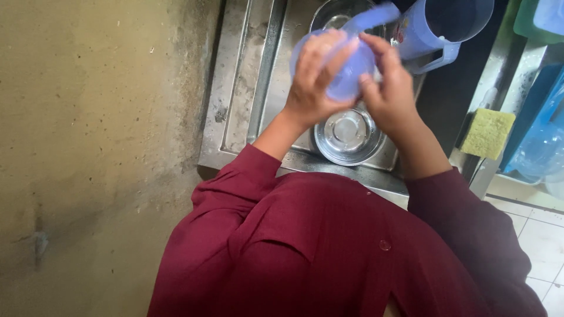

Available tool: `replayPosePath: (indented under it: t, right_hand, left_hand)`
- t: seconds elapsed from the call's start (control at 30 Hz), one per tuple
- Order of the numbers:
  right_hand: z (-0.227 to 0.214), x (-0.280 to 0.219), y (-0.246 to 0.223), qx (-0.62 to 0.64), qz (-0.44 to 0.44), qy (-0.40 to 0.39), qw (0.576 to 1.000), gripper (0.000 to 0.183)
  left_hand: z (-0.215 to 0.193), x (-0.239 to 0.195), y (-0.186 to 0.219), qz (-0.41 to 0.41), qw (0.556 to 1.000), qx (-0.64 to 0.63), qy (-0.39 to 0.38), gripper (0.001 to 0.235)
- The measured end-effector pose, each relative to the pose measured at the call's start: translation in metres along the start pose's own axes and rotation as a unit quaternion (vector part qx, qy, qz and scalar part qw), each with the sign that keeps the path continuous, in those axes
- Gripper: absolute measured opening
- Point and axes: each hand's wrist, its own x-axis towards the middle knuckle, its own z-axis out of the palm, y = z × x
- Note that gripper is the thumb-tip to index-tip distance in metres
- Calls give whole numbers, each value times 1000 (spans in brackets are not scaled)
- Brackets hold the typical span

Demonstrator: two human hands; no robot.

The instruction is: The person washes a plastic jug and a spoon in a stainless steel sink using a sponge and running water. They scrub the jug's interior and exterior, rinse it, and then wash a spoon before placing the jug on the counter.

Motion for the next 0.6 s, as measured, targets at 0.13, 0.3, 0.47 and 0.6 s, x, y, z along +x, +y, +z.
replayPosePath:
  t: [0.13, 0.3, 0.47, 0.6]
  right_hand:
    - [-1, -7, 33, 146, 131, 191, 962, 23]
    - [-12, -22, 47, 127, 242, 47, 961, 42]
    - [1, -23, 31, 139, 144, -6, 980, 58]
    - [6, -24, 11, -4, 73, 42, 996, 60]
  left_hand:
    - [15, -3, -36, -268, 924, -233, 141, 59]
    - [-17, 37, -17, -636, 634, -397, 191, 87]
    - [13, 12, -33, -699, 454, -540, 117, 90]
    - [15, 7, -29, -668, 461, -579, 75, 109]
